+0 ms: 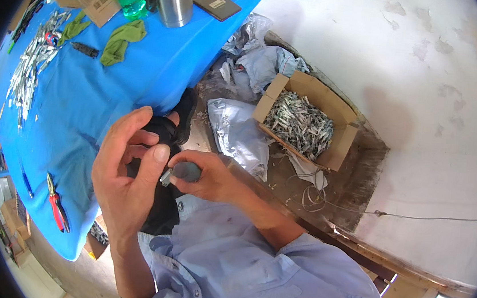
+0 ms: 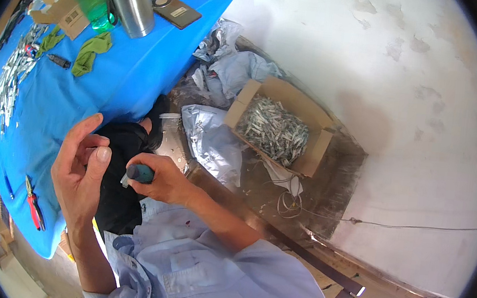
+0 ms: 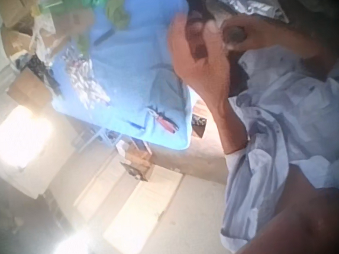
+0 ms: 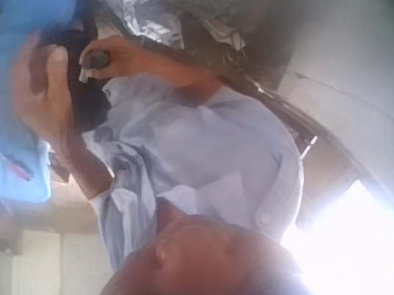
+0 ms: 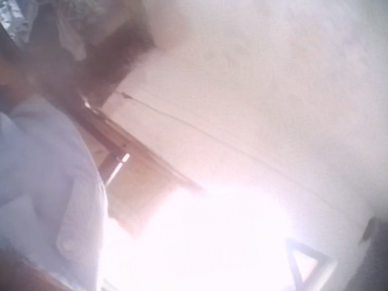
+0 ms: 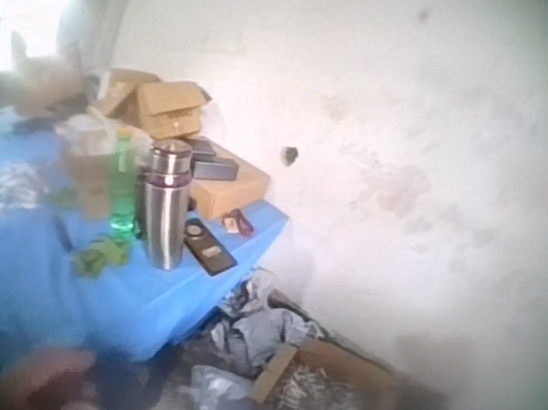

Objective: The person uses pliers and a screwdriver to disassemble and adjust small metal nozzle components on a blue table, handling the items one at a time.

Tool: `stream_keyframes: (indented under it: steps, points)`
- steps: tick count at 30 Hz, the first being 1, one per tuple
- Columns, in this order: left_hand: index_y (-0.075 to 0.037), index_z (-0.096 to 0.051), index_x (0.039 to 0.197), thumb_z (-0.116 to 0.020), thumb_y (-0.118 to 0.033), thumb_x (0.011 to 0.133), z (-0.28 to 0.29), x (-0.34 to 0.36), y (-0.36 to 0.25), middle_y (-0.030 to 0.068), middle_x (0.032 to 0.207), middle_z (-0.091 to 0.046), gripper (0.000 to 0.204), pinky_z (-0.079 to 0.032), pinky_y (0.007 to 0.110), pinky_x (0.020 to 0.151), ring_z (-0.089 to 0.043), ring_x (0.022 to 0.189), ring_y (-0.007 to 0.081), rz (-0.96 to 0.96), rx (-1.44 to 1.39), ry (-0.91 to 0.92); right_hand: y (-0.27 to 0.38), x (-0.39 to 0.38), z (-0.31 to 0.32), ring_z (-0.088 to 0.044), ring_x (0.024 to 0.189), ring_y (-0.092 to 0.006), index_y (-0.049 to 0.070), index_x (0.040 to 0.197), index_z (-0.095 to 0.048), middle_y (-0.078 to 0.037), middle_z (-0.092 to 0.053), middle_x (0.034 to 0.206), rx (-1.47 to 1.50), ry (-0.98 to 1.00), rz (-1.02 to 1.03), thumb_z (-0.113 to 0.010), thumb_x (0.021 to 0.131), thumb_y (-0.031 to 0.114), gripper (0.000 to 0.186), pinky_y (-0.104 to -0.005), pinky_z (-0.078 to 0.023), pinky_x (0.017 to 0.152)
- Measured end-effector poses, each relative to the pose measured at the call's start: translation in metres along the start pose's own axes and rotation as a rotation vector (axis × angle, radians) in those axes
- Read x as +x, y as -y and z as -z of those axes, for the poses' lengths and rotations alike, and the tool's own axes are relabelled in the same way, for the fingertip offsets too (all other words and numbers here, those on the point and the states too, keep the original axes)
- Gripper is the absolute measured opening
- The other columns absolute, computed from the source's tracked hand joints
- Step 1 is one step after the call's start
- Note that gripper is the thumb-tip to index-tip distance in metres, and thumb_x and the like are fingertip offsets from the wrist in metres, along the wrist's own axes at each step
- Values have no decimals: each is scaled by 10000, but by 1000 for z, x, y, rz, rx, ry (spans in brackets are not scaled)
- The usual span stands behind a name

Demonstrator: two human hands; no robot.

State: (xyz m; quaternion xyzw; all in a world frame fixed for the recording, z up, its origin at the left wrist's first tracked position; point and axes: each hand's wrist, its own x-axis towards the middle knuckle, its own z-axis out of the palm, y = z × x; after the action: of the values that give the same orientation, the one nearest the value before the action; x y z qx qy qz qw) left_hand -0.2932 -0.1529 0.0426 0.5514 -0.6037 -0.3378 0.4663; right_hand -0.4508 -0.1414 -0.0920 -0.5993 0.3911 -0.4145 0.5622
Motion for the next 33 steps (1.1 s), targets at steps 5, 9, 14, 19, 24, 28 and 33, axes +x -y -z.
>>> stream_keyframes:
  steps: [5,9,14,19,24,28,33]
  points:
    - [9,-694,1252,-694,-132,966,26,-6,28,82,1168,-727,318,-531,257,809,-658,937,129,90,87,-85,9,-2,12,-685,911,-153,50,1088,-700,-61,-725,980,-44,-50,-18,-819,835,92,282,-307,-543,823]
    - [1,-696,1244,-739,-91,888,35,-34,52,81,1165,-724,370,-542,276,797,-668,939,145,306,219,38,9,3,16,-685,900,-137,51,1088,-705,-55,-727,962,-15,-113,-34,-822,835,102,283,-300,-543,817]
    - [8,-672,1271,-816,-55,773,16,-67,66,126,1126,-721,522,-557,305,822,-686,998,204,284,203,163,12,12,2,-688,895,-136,57,1072,-715,-59,-728,947,18,-64,-25,-825,848,153,267,-303,-542,814]
    - [0,-700,1224,-803,-51,851,11,-81,81,116,1033,-741,390,-576,317,746,-715,860,187,241,168,29,19,16,-8,-683,977,-148,59,1070,-726,-56,-736,1006,53,55,-121,-825,861,153,250,-320,-541,876]
    - [-14,-726,1176,-803,-77,859,35,-87,79,113,971,-748,332,-561,314,711,-713,784,191,79,211,-18,35,21,-25,-698,940,-159,33,1070,-724,-77,-737,995,-34,97,-47,-845,816,95,288,-315,-550,841]
    - [-16,-741,1149,-784,-126,892,74,-107,87,102,970,-767,283,-560,309,708,-716,797,168,295,221,-177,40,27,-40,-666,905,-103,30,1134,-726,-30,-716,953,32,95,-91,-842,797,-16,360,-269,-547,815]
    - [22,-739,1103,-745,-195,941,128,-199,164,90,922,-762,272,-551,319,698,-696,807,139,642,192,-476,40,42,-44,-658,853,-103,27,1083,-718,-31,-716,922,-53,58,-65,-796,886,60,214,-269,-546,775]
